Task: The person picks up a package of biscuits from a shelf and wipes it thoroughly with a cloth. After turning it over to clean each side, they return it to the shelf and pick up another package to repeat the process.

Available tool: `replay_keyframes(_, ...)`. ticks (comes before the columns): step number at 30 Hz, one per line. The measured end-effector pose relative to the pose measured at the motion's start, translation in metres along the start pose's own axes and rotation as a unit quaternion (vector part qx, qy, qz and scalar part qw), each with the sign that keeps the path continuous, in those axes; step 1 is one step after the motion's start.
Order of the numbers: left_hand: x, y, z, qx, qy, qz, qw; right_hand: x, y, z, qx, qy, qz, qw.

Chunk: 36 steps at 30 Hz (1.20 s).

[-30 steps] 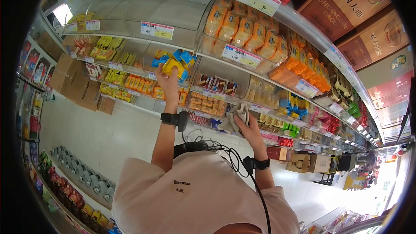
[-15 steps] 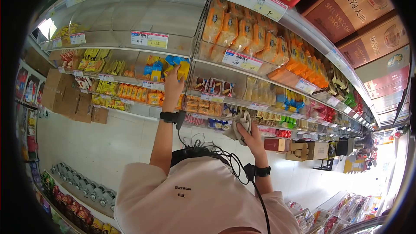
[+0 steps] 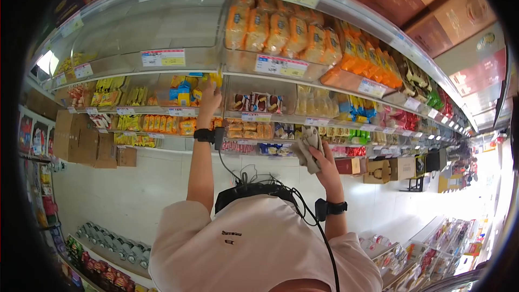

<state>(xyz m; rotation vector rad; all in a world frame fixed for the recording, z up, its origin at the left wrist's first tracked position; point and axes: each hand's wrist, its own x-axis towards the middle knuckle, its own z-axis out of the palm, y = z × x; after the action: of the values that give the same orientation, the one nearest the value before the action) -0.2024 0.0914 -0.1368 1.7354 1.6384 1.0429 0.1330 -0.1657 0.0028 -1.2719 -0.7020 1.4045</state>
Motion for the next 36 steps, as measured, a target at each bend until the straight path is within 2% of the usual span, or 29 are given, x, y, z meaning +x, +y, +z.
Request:
replay_keyframes(1, 0.001, -0.007, 0.002, 0.023, -0.004, 0.022, 0.999, 0.000, -0.004, -0.005, 0.051, 0.000, 0.022, 0.998)
replay_keyframes(3, 0.002, -0.029, 0.012, 0.145, 0.129, 0.068, 0.979, -0.002, -0.012, -0.012, 0.105, 0.007, 0.021, 0.994)
replay_keyframes(5, -0.012, -0.012, 0.009, 0.032, 0.187, 0.076, 0.979, -0.005, -0.018, -0.025, 0.163, 0.024, 0.021, 0.986)
replay_keyframes(8, -0.059, 0.096, -0.007, -0.182, 0.185, 0.043, 0.965, 0.000, -0.015, -0.062, 0.192, 0.038, 0.007, 0.981)
replay_keyframes(11, -0.077, 0.135, 0.009, -0.316, 0.047, 0.041, 0.947, 0.000, -0.015, -0.106, 0.228, 0.077, 0.005, 0.971)
replay_keyframes(13, -0.084, 0.172, 0.032, -0.297, -0.017, 0.048, 0.954, -0.006, -0.021, -0.136, 0.255, 0.097, 0.007, 0.962)
replay_keyframes(16, -0.092, 0.233, 0.077, -0.269, -0.128, 0.069, 0.952, -0.021, -0.033, -0.175, 0.326, 0.063, -0.012, 0.943)
replay_keyframes(18, -0.096, 0.260, 0.116, -0.238, -0.202, 0.081, 0.947, -0.031, -0.044, -0.196, 0.353, 0.071, -0.022, 0.933)
replay_keyframes(22, -0.105, 0.313, 0.195, -0.208, -0.329, 0.133, 0.912, -0.045, -0.056, -0.235, 0.377, 0.070, -0.055, 0.922)
replay_keyframes(24, -0.104, 0.332, 0.234, -0.167, -0.388, 0.145, 0.895, -0.049, -0.050, -0.261, 0.372, 0.097, -0.046, 0.922)
replay_keyframes(27, -0.091, 0.341, 0.301, -0.173, -0.350, 0.145, 0.909, -0.053, -0.037, -0.298, 0.364, 0.132, -0.052, 0.920)
replay_keyframes(30, -0.083, 0.372, 0.344, -0.023, -0.183, 0.308, 0.933, -0.058, -0.037, -0.321, 0.360, 0.147, -0.050, 0.920)
replay_keyframes(31, -0.075, 0.374, 0.360, 0.000, -0.174, 0.336, 0.926, -0.059, -0.039, -0.327, 0.358, 0.150, -0.047, 0.920)
replay_keyframes(36, -0.047, 0.379, 0.407, 0.155, -0.251, 0.223, 0.929, -0.056, -0.041, -0.348, 0.354, 0.147, -0.038, 0.923)
